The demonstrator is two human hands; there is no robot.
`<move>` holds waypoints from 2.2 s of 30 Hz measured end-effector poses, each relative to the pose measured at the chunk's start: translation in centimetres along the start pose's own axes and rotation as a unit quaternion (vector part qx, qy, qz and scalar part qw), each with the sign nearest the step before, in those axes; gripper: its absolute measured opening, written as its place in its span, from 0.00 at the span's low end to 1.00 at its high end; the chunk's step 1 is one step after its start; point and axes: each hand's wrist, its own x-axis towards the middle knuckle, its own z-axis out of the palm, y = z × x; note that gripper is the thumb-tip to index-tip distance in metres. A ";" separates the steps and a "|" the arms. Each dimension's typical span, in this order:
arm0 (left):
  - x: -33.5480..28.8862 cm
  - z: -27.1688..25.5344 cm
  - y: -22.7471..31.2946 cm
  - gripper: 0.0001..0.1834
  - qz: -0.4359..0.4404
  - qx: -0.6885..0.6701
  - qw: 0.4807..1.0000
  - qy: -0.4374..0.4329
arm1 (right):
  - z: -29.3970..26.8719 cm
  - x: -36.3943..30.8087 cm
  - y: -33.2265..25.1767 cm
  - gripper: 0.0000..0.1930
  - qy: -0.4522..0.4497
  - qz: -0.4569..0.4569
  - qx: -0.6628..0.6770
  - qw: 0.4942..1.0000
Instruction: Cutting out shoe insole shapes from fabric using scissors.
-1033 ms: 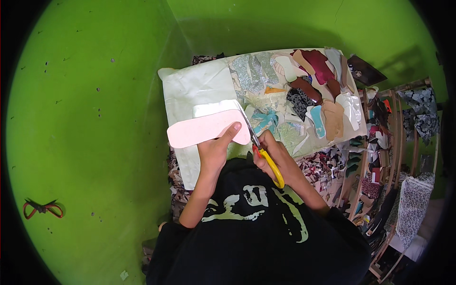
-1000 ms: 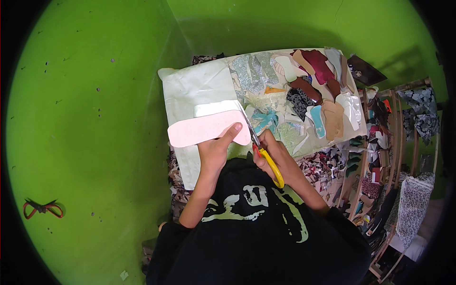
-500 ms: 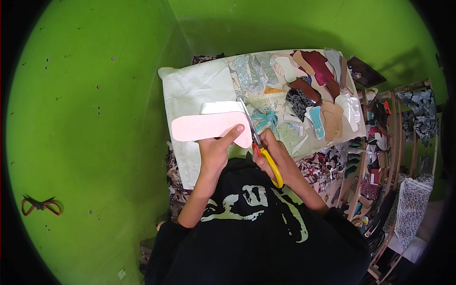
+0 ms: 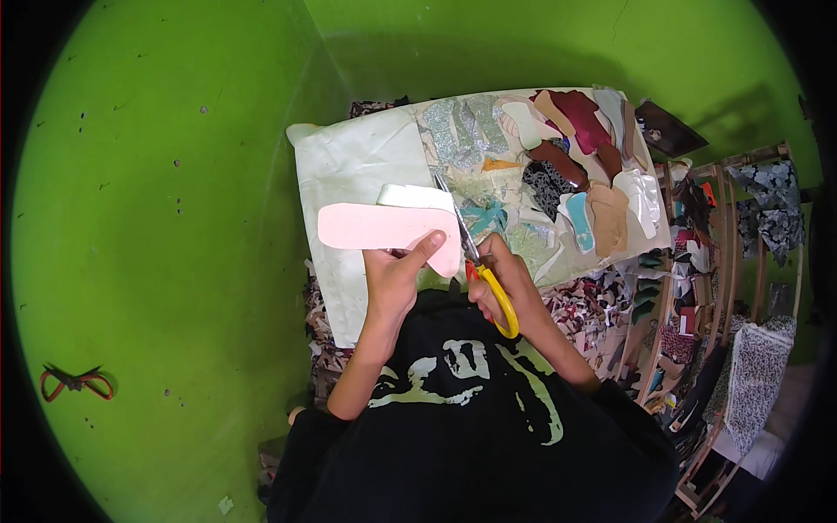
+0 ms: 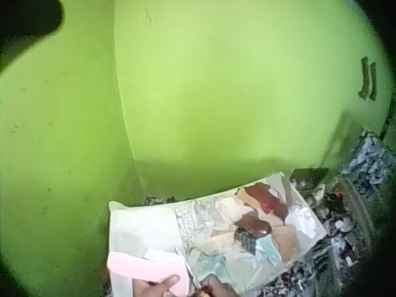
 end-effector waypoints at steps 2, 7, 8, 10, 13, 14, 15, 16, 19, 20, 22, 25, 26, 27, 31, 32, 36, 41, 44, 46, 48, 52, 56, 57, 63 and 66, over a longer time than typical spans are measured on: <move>0.2 -0.3 0.0 0.19 0.017 0.005 1.000 -0.004 | -0.1 0.6 2.1 0.27 0.022 -0.074 -0.032 0.997; 0.6 -0.9 0.4 0.14 0.027 0.020 0.999 -0.001 | -1.0 0.0 2.1 0.30 0.007 -0.131 -0.081 0.988; 0.6 -0.9 0.5 0.13 0.023 0.037 0.999 -0.011 | -0.9 0.0 2.0 0.31 0.003 -0.125 -0.080 0.989; 0.5 -0.7 0.6 0.13 0.020 0.053 0.998 -0.017 | -0.6 -0.1 1.9 0.31 -0.001 -0.120 -0.079 0.990; 0.6 -0.7 0.5 0.13 0.016 0.075 0.997 -0.021 | -0.1 0.0 1.6 0.31 0.003 -0.119 -0.046 0.992; 0.6 -0.8 0.4 0.13 0.014 0.079 0.997 -0.018 | 0.0 -0.1 1.5 0.31 0.000 -0.112 -0.028 0.993; 0.6 -0.9 0.4 0.13 0.014 0.079 0.997 -0.018 | 0.1 -0.1 1.4 0.31 -0.003 -0.104 -0.011 0.994; 0.7 -1.1 0.4 0.13 0.017 0.084 0.996 -0.017 | 0.0 -0.2 1.4 0.31 -0.004 -0.104 -0.011 0.995; 0.8 -1.2 0.9 0.13 0.024 0.089 0.996 -0.018 | -0.6 -0.5 1.2 0.31 -0.006 -0.090 -0.055 0.994; 0.8 -1.3 1.0 0.13 0.028 0.090 0.995 -0.021 | -0.7 -0.6 1.1 0.32 -0.008 -0.073 -0.059 0.996; 0.9 -1.8 1.2 0.14 0.021 0.094 0.995 -0.032 | -0.8 -0.7 1.2 0.33 -0.010 -0.055 -0.064 0.996; 1.1 -1.9 1.5 0.17 0.017 0.088 0.994 -0.055 | -0.9 -0.6 1.4 0.33 -0.010 -0.089 -0.050 0.995; 1.1 -1.8 1.7 0.19 0.020 0.077 0.995 -0.066 | -0.9 -0.6 1.6 0.33 -0.012 -0.094 -0.067 0.993; 1.1 -1.6 1.7 0.19 0.020 0.077 0.995 -0.066 | -0.9 -0.6 1.6 0.34 -0.014 -0.099 -0.084 0.992; 1.2 -1.5 1.8 0.24 0.043 0.084 0.993 -0.069 | -0.8 -0.8 1.2 0.32 -0.013 -0.074 -0.102 0.992; 1.3 -1.5 1.8 0.25 0.043 0.092 0.993 -0.067 | -0.8 -0.8 1.2 0.32 -0.015 -0.078 -0.103 0.992; 1.5 -2.3 2.2 0.30 0.000 0.101 0.991 -0.085 | -0.9 -1.2 0.7 0.30 -0.025 -0.052 -0.108 0.992; 1.7 -2.4 3.0 0.31 -0.017 0.108 0.989 -0.102 | -1.2 -1.4 0.2 0.30 -0.037 -0.057 -0.115 0.991; 1.8 -2.5 2.9 0.30 -0.016 0.115 0.985 -0.128 | -1.1 -1.5 0.7 0.30 -0.036 -0.065 -0.129 0.989; 1.8 -2.4 2.6 0.31 -0.015 0.121 0.984 -0.133 | -1.0 -1.6 0.9 0.31 -0.029 -0.077 -0.145 0.986; 1.9 -2.5 2.2 0.31 -0.015 0.127 0.982 -0.137 | -1.0 -1.6 1.0 0.32 -0.037 -0.046 -0.104 0.993; 1.9 -2.6 2.4 0.33 -0.019 0.110 0.983 -0.144 | -1.4 -2.0 1.6 0.32 -0.024 -0.059 -0.165 0.984; 2.1 -3.0 2.6 0.38 -0.076 0.122 0.976 -0.163 | -1.6 -2.2 1.4 0.30 -0.045 -0.056 -0.165 0.984; 2.0 -2.9 2.5 0.38 -0.075 0.121 0.976 -0.162 | -1.5 -2.2 1.4 0.29 -0.055 -0.053 -0.144 0.987; 1.9 -2.6 2.4 0.41 -0.111 0.130 0.970 -0.170 | -0.9 -2.0 1.5 0.28 -0.034 -0.048 -0.162 0.985; 1.7 -2.6 2.4 0.41 -0.110 0.120 0.974 -0.160 | -0.7 -2.1 1.3 0.27 -0.039 -0.031 -0.153 0.987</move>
